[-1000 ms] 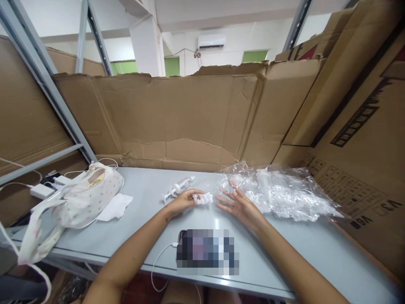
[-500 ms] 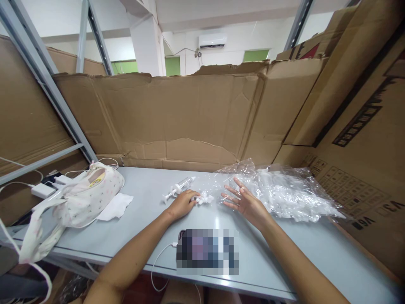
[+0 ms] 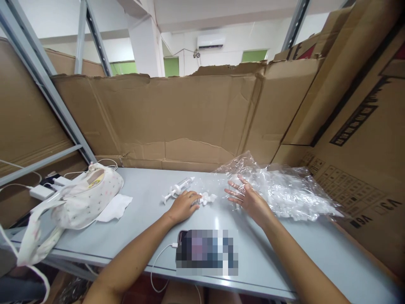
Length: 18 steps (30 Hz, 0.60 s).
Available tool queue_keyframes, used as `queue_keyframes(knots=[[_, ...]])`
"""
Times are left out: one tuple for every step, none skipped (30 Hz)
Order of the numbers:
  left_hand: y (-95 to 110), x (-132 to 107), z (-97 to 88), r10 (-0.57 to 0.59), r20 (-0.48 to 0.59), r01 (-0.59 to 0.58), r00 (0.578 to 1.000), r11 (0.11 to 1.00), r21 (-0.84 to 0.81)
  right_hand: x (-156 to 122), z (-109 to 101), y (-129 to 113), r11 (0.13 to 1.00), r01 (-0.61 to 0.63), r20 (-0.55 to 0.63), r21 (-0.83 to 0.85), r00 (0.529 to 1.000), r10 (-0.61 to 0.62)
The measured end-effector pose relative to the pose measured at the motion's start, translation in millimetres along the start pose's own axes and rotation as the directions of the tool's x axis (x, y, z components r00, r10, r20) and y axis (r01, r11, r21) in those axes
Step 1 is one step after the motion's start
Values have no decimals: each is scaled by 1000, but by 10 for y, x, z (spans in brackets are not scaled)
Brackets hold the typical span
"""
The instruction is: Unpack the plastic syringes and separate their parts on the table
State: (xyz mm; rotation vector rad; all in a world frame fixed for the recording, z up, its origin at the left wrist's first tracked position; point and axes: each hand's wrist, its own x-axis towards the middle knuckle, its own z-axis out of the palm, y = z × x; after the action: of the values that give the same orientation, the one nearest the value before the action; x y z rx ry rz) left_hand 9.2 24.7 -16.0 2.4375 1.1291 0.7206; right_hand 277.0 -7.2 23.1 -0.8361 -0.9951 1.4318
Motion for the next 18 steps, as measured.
queue_keyframes(knots=[[8, 1, -5, 2, 3, -2, 1000, 1000, 11, -4, 0, -15, 1000, 15, -11, -7, 1000, -15], [14, 2, -9, -1, 6, 0, 1000, 1000, 21, -9, 2, -29, 1000, 27, -22, -13, 999, -27], [19, 2, -12, -4, 9, 4, 1000, 1000, 31, -14, 4, -41, 999, 37, -31, -20, 999, -38], [23, 2, -14, -6, 10, 5, 1000, 999, 41, -19, 6, -52, 998, 50, -40, -26, 998, -51], [27, 2, -15, -6, 10, 5, 1000, 999, 49, -23, 7, -60, 998, 64, -49, -30, 997, -65], [32, 2, -16, -5, 8, 4, 1000, 998, 57, -26, 8, -67, 996, 78, -58, -32, 995, -80], [37, 2, -16, -3, 3, 3, 1000, 998, 62, -28, 7, -72, 995, 93, -66, -34, 993, -95], [43, 2, -17, -2, -4, 2, 1000, 998, 66, -28, 4, -75, 994, 106, -71, -33, 992, -108], [50, 3, -17, -2, -14, 3, 1000, 998, 67, -26, -2, -77, 993, 117, -74, -31, 990, -119], [57, 3, -19, -4, -27, 6, 1000, 998, 66, -22, -10, -78, 992, 126, -73, -28, 989, -127], [64, 4, -20, -6, -44, 9, 999, 998, 60, -18, -19, -78, 991, 134, -70, -23, 988, -135], [69, 3, -23, -8, -63, 11, 998, 999, 46, -12, -28, -78, 990, 142, -68, -19, 987, -143], [73, 3, -25, -9, -84, 11, 996, 1000, 24, -7, -37, -77, 989, 149, -67, -15, 986, -150], [75, 1, -27, -9, -102, 8, 995, 1000, -5, -2, -45, -77, 988, 156, -69, -12, 985, -157], [76, -1, -27, -7, -116, 2, 993, 999, -39, 2, -50, -76, 986, 164, -75, -9, 984, -164], [75, -3, -27, -3, -123, -6, 992, 997, -72, 5, -52, -75, 985, 173, -82, -6, 982, -173], [73, -5, -24, 3, -121, -15, 993, 995, -100, 7, -52, -75, 983, 183, -90, -4, 979, -183], [70, -7, -20, 9, -112, -23, 994, 993, -119, 7, -51, -76, 981, 194, -100, 0, 976, -193]])
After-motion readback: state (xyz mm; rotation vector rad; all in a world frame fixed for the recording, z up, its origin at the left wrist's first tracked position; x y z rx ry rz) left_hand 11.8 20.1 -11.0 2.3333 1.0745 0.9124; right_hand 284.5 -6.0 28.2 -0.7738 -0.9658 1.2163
